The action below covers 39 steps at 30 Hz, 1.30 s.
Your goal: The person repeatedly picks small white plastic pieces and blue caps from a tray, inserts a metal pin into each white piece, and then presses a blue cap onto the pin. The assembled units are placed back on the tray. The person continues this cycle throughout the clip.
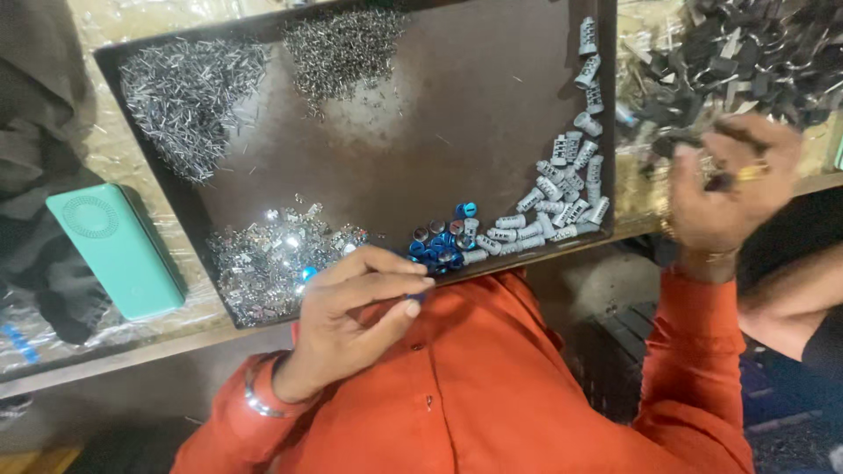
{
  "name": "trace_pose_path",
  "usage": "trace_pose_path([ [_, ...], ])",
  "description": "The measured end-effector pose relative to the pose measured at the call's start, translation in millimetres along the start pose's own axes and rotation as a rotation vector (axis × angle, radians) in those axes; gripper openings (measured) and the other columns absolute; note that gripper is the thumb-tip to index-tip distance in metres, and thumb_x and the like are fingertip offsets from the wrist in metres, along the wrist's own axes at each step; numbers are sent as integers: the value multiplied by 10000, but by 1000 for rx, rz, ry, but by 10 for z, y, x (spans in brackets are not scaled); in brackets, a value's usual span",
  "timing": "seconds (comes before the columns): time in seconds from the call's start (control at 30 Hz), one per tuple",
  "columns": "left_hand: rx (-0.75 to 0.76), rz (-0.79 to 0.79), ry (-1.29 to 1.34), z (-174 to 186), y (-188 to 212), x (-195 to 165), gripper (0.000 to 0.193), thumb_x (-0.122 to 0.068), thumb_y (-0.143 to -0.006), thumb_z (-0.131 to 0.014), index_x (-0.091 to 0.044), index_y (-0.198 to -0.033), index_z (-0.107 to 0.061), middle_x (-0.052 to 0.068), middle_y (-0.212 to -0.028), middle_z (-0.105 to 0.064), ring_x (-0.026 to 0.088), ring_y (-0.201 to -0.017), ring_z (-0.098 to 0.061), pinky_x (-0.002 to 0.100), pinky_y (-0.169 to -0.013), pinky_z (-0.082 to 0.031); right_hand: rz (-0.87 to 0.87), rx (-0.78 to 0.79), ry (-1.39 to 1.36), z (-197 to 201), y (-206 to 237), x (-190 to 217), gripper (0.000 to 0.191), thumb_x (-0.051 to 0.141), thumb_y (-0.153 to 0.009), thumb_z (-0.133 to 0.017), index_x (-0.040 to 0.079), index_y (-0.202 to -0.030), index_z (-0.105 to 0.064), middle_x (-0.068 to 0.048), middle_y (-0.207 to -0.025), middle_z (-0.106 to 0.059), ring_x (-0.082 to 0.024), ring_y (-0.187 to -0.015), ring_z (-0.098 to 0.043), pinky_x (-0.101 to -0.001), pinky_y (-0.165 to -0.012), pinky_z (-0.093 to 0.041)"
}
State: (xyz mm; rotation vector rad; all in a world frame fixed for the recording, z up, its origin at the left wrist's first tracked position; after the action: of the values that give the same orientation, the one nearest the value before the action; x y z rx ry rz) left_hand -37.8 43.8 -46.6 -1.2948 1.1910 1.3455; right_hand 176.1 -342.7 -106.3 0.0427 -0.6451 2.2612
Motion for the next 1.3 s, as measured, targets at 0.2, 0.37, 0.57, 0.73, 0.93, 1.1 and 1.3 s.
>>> trace_pose_path([
  [0.2, -5, -119, -221, 2, -285, -243, 253, -109, -839, -869, -84, -1080, -798, 51, -947, -720, 117, -754, -676, 228, -645, -510, -470, -353, -904, -51, -222, -536, 140, 64, -1035, -689, -18, -1131, -630, -169, -1129, -671, -285, -1040, -695, -398, -972, -574],
  [0.37, -44, -126, 103, -487, -319, -77, 226, -103, -933, -817, -107, -1153, -765, 41, -1032, -703, 93, -827, -712, 210, -682, -583, -423, -212, -874, 422, -222, 210, 138, 118, -993, -704, 14, -1059, -641, -124, -971, -682, -232, -873, -695, -351, -801, -551],
  [0.57, -54, -193, 62, -686, -354, -35, 263, -102, -930, -811, -100, -1186, -752, 49, -1056, -713, 106, -835, -688, 224, -683, -564, 19, 498, -682, 534, -624, 1445, 150, 182, -943, -721, 51, -972, -655, -70, -781, -694, -169, -672, -694, -294, -596, -524],
  [0.73, -95, -347, -173, -576, -288, -180, 302, -118, -932, -829, -95, -1214, -725, 50, -1052, -689, 164, -886, -687, 272, -754, -563, -11, 572, -463, 456, -932, 1766, 172, 170, -878, -787, 55, -918, -665, -103, -739, -671, -230, -615, -672, -325, -549, -490],
  [0.93, -76, -451, -361, -620, -306, -226, 323, -135, -931, -843, -41, -1209, -710, 69, -1024, -673, 211, -876, -657, 324, -714, -534, 55, 511, -383, 410, -829, 1855, 193, 166, -858, -791, 62, -942, -653, -104, -819, -692, -276, -678, -675, -350, -604, -499],
  [1.1, 5, -378, -276, -752, -409, -288, 440, -223, -957, -835, -55, -1317, -647, 76, -1121, -692, 221, -926, -687, 319, -802, -570, 17, 539, -320, 349, -687, 1724, 101, 147, -926, -760, 72, -933, -693, -95, -774, -696, -195, -541, -615, -323, -483, -469],
  [1.3, 19, -296, -41, -659, -331, -210, 644, -244, -956, -780, -11, -1419, -399, 149, -1288, -640, 288, -1141, -671, 360, -1030, -558, 8, 269, 148, 391, -715, 618, 201, 158, -1226, -600, -10, -1126, -644, -133, -1005, -712, -200, -803, -701, -297, -716, -565],
])
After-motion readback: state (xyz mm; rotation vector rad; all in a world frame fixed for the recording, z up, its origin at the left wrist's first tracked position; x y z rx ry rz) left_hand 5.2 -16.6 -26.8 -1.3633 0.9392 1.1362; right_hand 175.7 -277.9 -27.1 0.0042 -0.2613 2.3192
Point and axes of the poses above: each hand's wrist, its own y-axis away from the middle knuckle, its own z-axis out of the back of the hand, x = y × z, the point moved 5 cm from there along -y, towards the middle knuckle
